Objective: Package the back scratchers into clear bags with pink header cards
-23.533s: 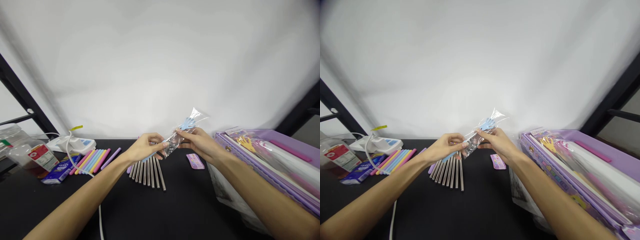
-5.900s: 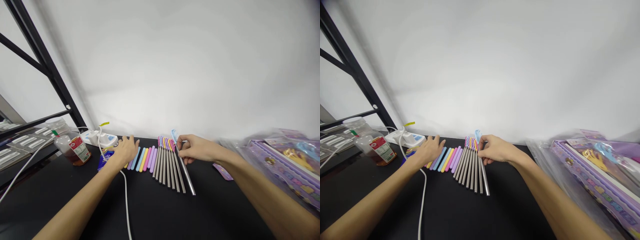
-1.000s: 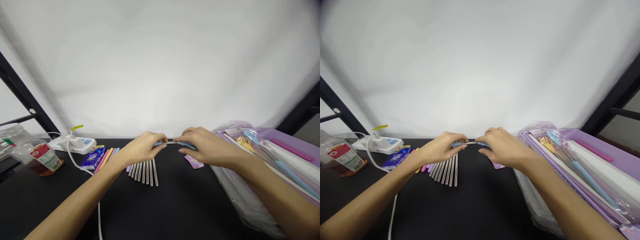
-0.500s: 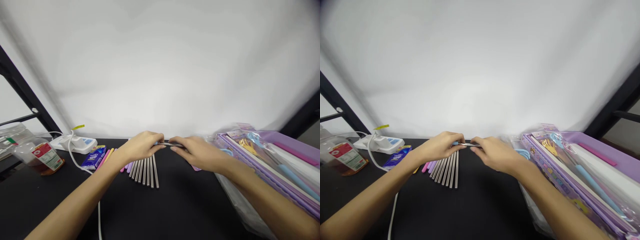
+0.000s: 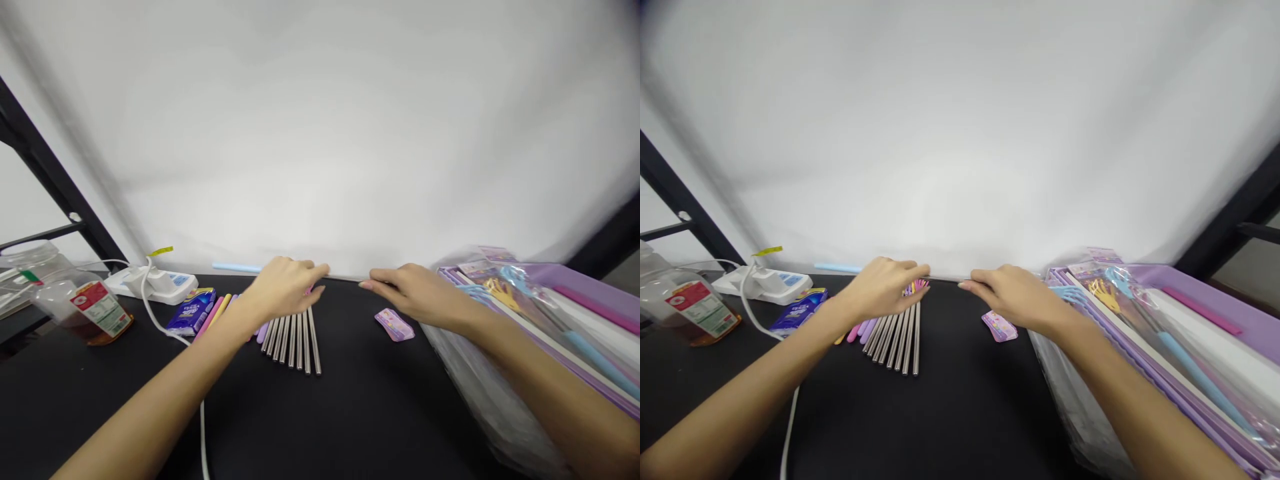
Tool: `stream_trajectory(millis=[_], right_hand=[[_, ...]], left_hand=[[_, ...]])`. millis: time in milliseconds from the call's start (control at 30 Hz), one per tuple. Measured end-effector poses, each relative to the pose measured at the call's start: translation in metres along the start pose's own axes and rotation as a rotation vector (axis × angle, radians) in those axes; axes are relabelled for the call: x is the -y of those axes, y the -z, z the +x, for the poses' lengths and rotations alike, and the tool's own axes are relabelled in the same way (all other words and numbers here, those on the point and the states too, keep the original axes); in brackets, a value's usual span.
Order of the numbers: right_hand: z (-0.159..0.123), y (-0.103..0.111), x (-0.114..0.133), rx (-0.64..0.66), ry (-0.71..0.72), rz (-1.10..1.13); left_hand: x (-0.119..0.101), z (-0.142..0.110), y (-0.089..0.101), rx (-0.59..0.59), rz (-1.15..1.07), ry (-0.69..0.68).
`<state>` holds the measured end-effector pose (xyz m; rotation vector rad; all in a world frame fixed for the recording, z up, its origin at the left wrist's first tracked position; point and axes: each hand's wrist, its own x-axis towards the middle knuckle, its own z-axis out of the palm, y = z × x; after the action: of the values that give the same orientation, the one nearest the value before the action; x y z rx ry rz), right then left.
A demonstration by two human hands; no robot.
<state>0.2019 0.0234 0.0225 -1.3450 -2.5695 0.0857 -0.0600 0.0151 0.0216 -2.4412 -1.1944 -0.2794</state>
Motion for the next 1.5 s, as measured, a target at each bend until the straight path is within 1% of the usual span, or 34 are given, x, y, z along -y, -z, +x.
stream_trajectory(millis=[67, 100, 133, 200, 267, 333, 367, 467, 533, 600, 667, 700, 767, 833, 867, 900, 967, 1033, 1100, 1133, 1200, 1267, 1333, 1367, 1400, 1467, 1500], right_hand=[[-0.003, 0.004, -0.009, 0.007, -0.015, -0.001], [-0.004, 0.005, -0.012, 0.0, -0.025, -0.009], [-0.004, 0.005, -0.013, -0.006, -0.031, -0.016], [-0.004, 0.004, -0.011, -0.025, -0.035, -0.021], [-0.003, 0.002, -0.004, -0.031, -0.028, -0.013], [-0.003, 0.002, 0.001, -0.017, -0.025, -0.001], [-0.004, 0.002, 0.002, -0.013, -0.026, -0.002], [-0.006, 0.008, -0.008, -0.005, -0.037, -0.042], [-0.008, 0.014, -0.019, 0.001, -0.064, -0.118], [-0.01, 0.017, -0.026, -0.005, -0.14, -0.209], [-0.01, 0.015, -0.024, -0.013, -0.199, -0.242], [-0.008, 0.012, -0.019, -0.014, -0.209, -0.225], [-0.005, 0.006, -0.008, -0.019, -0.143, -0.183], [-0.002, 0.003, -0.002, -0.059, -0.13, -0.203], [-0.002, 0.002, -0.004, -0.065, -0.141, -0.211], [-0.003, 0.003, -0.009, -0.056, -0.157, -0.223], [-0.008, 0.007, -0.023, -0.033, -0.208, -0.25], [-0.012, 0.01, -0.035, -0.012, -0.199, -0.266], [-0.012, 0.011, -0.037, -0.011, -0.184, -0.279], [-0.011, 0.01, -0.032, -0.02, -0.184, -0.284], [-0.006, 0.007, -0.018, -0.036, -0.181, -0.273], [-0.002, 0.003, -0.002, -0.051, -0.166, -0.25], [-0.001, 0.001, 0.004, -0.058, -0.148, -0.227], [-0.002, 0.002, 0.002, -0.06, -0.145, -0.223], [-0.003, 0.003, -0.003, -0.063, -0.153, -0.226], [-0.007, 0.007, -0.015, -0.063, -0.193, -0.246], [-0.008, 0.009, -0.02, -0.065, -0.219, -0.264]], left_hand=[[0.012, -0.002, 0.001, 0.003, 0.056, 0.09], [0.016, -0.003, 0.002, -0.001, 0.081, 0.119], [0.016, -0.003, 0.003, -0.012, 0.099, 0.121], [0.005, -0.002, 0.003, -0.052, 0.111, 0.062], [-0.011, 0.002, 0.001, -0.1, 0.097, -0.006], [-0.021, 0.005, -0.002, -0.111, 0.105, -0.004], [-0.021, 0.006, -0.003, -0.096, 0.124, 0.005], [-0.004, 0.007, -0.001, -0.068, 0.187, 0.066], [0.009, 0.007, 0.004, -0.096, 0.22, 0.123], [0.013, 0.009, 0.008, -0.128, 0.244, 0.171], [0.005, 0.012, 0.011, -0.152, 0.252, 0.175], [-0.003, 0.015, 0.01, -0.164, 0.241, 0.15], [-0.02, 0.02, 0.007, -0.188, 0.202, 0.063], [-0.029, 0.023, 0.003, -0.193, 0.168, -0.004], [-0.027, 0.023, 0.001, -0.185, 0.165, 0.002], [-0.021, 0.021, -0.001, -0.172, 0.176, 0.037], [-0.003, 0.014, -0.003, -0.144, 0.216, 0.146], [0.013, 0.007, -0.004, -0.126, 0.244, 0.192], [0.017, 0.005, -0.004, -0.138, 0.248, 0.216], [0.013, 0.006, -0.004, -0.15, 0.24, 0.226], [-0.005, 0.011, -0.005, -0.173, 0.205, 0.209], [-0.026, 0.016, -0.006, -0.192, 0.152, 0.14], [-0.037, 0.018, -0.005, -0.215, 0.104, 0.045], [-0.037, 0.017, -0.004, -0.226, 0.1, 0.011], [-0.033, 0.014, -0.002, -0.235, 0.115, 0.006], [-0.017, 0.006, 0.003, -0.24, 0.19, 0.077], [-0.01, 0.003, 0.004, -0.234, 0.23, 0.16]])
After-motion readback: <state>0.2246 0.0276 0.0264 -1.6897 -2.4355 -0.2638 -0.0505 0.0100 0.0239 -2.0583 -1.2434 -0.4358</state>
